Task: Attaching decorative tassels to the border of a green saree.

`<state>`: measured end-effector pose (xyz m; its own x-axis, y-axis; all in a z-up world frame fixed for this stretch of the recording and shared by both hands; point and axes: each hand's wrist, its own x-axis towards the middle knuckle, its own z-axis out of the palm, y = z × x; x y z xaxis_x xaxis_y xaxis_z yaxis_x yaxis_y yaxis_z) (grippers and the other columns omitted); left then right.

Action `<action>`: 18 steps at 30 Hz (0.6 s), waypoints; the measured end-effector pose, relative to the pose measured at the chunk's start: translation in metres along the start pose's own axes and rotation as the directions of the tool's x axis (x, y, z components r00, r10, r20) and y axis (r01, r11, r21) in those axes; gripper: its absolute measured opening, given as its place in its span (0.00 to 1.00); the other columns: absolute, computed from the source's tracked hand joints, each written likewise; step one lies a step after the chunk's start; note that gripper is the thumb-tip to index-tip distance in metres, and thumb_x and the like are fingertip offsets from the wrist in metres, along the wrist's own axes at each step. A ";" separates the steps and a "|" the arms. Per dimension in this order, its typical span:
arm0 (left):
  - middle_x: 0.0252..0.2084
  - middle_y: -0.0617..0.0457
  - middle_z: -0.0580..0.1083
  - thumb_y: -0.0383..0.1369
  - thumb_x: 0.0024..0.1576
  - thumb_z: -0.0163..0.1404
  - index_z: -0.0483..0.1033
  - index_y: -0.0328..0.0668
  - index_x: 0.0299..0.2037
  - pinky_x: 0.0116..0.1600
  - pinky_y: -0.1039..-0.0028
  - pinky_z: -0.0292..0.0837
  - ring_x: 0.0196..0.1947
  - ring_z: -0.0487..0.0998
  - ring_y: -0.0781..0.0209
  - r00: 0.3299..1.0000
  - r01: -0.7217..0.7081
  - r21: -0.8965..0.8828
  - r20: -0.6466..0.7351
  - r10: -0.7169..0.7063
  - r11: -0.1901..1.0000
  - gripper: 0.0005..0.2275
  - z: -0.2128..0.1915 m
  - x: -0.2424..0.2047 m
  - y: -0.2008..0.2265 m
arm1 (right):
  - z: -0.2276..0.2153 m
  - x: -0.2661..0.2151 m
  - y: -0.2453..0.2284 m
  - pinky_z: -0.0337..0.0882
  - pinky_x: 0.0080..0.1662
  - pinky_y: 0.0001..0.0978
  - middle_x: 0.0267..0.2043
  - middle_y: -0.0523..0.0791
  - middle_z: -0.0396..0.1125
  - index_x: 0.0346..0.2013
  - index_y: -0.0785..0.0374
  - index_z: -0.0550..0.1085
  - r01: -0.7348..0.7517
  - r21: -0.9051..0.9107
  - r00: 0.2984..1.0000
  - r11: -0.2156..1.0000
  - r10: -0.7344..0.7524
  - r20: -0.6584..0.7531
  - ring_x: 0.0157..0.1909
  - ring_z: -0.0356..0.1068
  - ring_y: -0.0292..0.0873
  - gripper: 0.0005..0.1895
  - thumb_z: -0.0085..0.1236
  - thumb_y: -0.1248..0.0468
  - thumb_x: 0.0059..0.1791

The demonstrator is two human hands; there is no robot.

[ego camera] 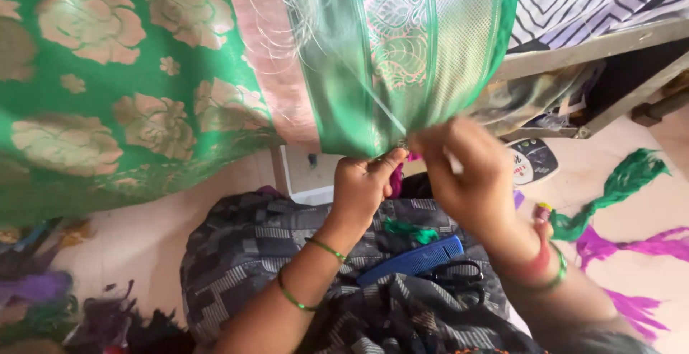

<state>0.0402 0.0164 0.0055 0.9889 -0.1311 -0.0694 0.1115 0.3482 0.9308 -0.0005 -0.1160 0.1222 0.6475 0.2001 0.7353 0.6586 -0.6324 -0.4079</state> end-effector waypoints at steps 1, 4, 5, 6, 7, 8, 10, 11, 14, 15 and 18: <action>0.21 0.51 0.74 0.31 0.59 0.58 0.82 0.31 0.37 0.20 0.78 0.57 0.17 0.69 0.65 1.000 0.025 0.049 -0.012 -0.025 0.998 0.08 0.002 -0.006 0.013 | -0.001 -0.016 0.003 0.71 0.41 0.35 0.34 0.47 0.71 0.38 0.65 0.75 -0.057 -0.031 0.998 0.998 0.058 0.036 0.37 0.74 0.47 0.09 0.56 0.79 0.48; 0.28 0.54 0.79 0.31 0.57 0.57 0.81 0.32 0.38 0.24 0.80 0.67 0.24 0.76 0.70 0.999 -0.042 -0.032 -0.002 0.042 0.999 0.07 0.005 -0.014 0.018 | 0.004 -0.051 0.015 0.72 0.40 0.35 0.34 0.47 0.73 0.36 0.65 0.76 -0.173 0.007 0.968 0.985 0.169 0.188 0.37 0.75 0.47 0.08 0.58 0.77 0.44; 0.28 0.54 0.79 0.31 0.57 0.57 0.81 0.32 0.38 0.24 0.80 0.67 0.24 0.76 0.70 0.999 -0.036 -0.032 0.000 0.036 0.999 0.07 0.003 -0.012 0.011 | 0.006 -0.058 0.020 0.72 0.40 0.35 0.34 0.47 0.73 0.36 0.65 0.76 -0.179 0.006 0.966 0.984 0.175 0.189 0.37 0.75 0.47 0.08 0.58 0.77 0.44; 0.29 0.53 0.79 0.30 0.57 0.58 0.80 0.32 0.38 0.26 0.80 0.70 0.24 0.77 0.68 1.000 0.028 -0.139 0.017 -0.025 0.990 0.07 0.001 -0.011 0.004 | 0.007 -0.064 0.025 0.74 0.40 0.36 0.35 0.48 0.73 0.36 0.66 0.76 -0.234 0.022 0.946 0.972 0.223 0.234 0.38 0.76 0.47 0.08 0.58 0.77 0.44; 0.30 0.51 0.79 0.30 0.57 0.58 0.80 0.31 0.39 0.28 0.80 0.72 0.25 0.78 0.67 0.996 0.088 -0.244 0.038 -0.081 0.966 0.07 -0.001 -0.009 -0.002 | 0.010 -0.070 0.030 0.75 0.40 0.36 0.36 0.49 0.73 0.36 0.67 0.77 -0.285 0.038 0.923 0.958 0.264 0.281 0.38 0.76 0.47 0.08 0.57 0.77 0.43; 0.30 0.51 0.79 0.30 0.57 0.58 0.80 0.31 0.39 0.28 0.80 0.72 0.25 0.78 0.67 0.996 0.090 -0.243 0.037 -0.084 0.966 0.07 -0.002 -0.009 -0.004 | 0.006 -0.072 0.034 0.75 0.40 0.36 0.36 0.49 0.73 0.36 0.67 0.77 -0.288 0.039 0.922 0.957 0.266 0.282 0.38 0.76 0.47 0.08 0.57 0.77 0.43; 0.32 0.53 0.77 0.30 0.58 0.59 0.80 0.32 0.40 0.28 0.82 0.68 0.25 0.75 0.69 0.990 0.132 -0.380 0.101 -0.100 0.916 0.07 -0.006 -0.010 -0.009 | 0.001 -0.076 0.042 0.74 0.39 0.36 0.34 0.48 0.74 0.34 0.66 0.79 -0.489 0.011 0.780 0.872 0.432 0.452 0.37 0.76 0.45 0.06 0.64 0.72 0.43; 0.32 0.53 0.77 0.30 0.58 0.59 0.80 0.32 0.40 0.28 0.82 0.68 0.25 0.75 0.69 0.991 0.128 -0.381 0.093 -0.100 0.916 0.07 -0.008 -0.010 -0.007 | -0.009 -0.074 0.048 0.74 0.39 0.36 0.34 0.48 0.74 0.34 0.66 0.79 -0.487 0.015 0.780 0.873 0.427 0.458 0.37 0.76 0.45 0.06 0.64 0.72 0.43; 0.35 0.52 0.77 0.30 0.59 0.60 0.79 0.33 0.41 0.30 0.84 0.68 0.27 0.74 0.69 0.984 0.177 -0.431 0.097 -0.150 0.885 0.07 -0.013 -0.009 0.000 | -0.038 -0.076 0.077 0.69 0.62 0.52 0.56 0.48 0.71 0.37 0.62 0.77 -0.449 0.867 0.890 0.215 0.191 0.413 0.62 0.71 0.49 0.02 0.58 0.67 0.51; 0.37 0.50 0.78 0.29 0.58 0.60 0.78 0.34 0.41 0.30 0.84 0.69 0.27 0.74 0.69 0.982 0.188 -0.470 0.094 -0.164 0.863 0.07 -0.013 -0.009 0.003 | -0.050 -0.081 0.092 0.66 0.68 0.54 0.55 0.48 0.73 0.43 0.62 0.78 -0.298 0.953 0.941 0.051 0.181 0.285 0.62 0.71 0.49 0.06 0.60 0.64 0.52; 0.39 0.49 0.79 0.29 0.56 0.60 0.77 0.35 0.41 0.32 0.84 0.70 0.29 0.75 0.69 0.982 0.189 -0.523 0.085 -0.170 0.831 0.08 -0.014 -0.006 0.001 | -0.090 -0.114 0.149 0.66 0.69 0.50 0.51 0.48 0.76 0.46 0.62 0.77 -0.049 0.991 0.962 -0.125 0.262 0.080 0.58 0.74 0.46 0.07 0.57 0.62 0.58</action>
<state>0.0362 0.0307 0.0012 0.9436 -0.2669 -0.1961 0.3312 0.7499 0.5726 -0.0112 -0.3002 0.0263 0.8263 0.0865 0.5566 0.2660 0.8110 -0.5210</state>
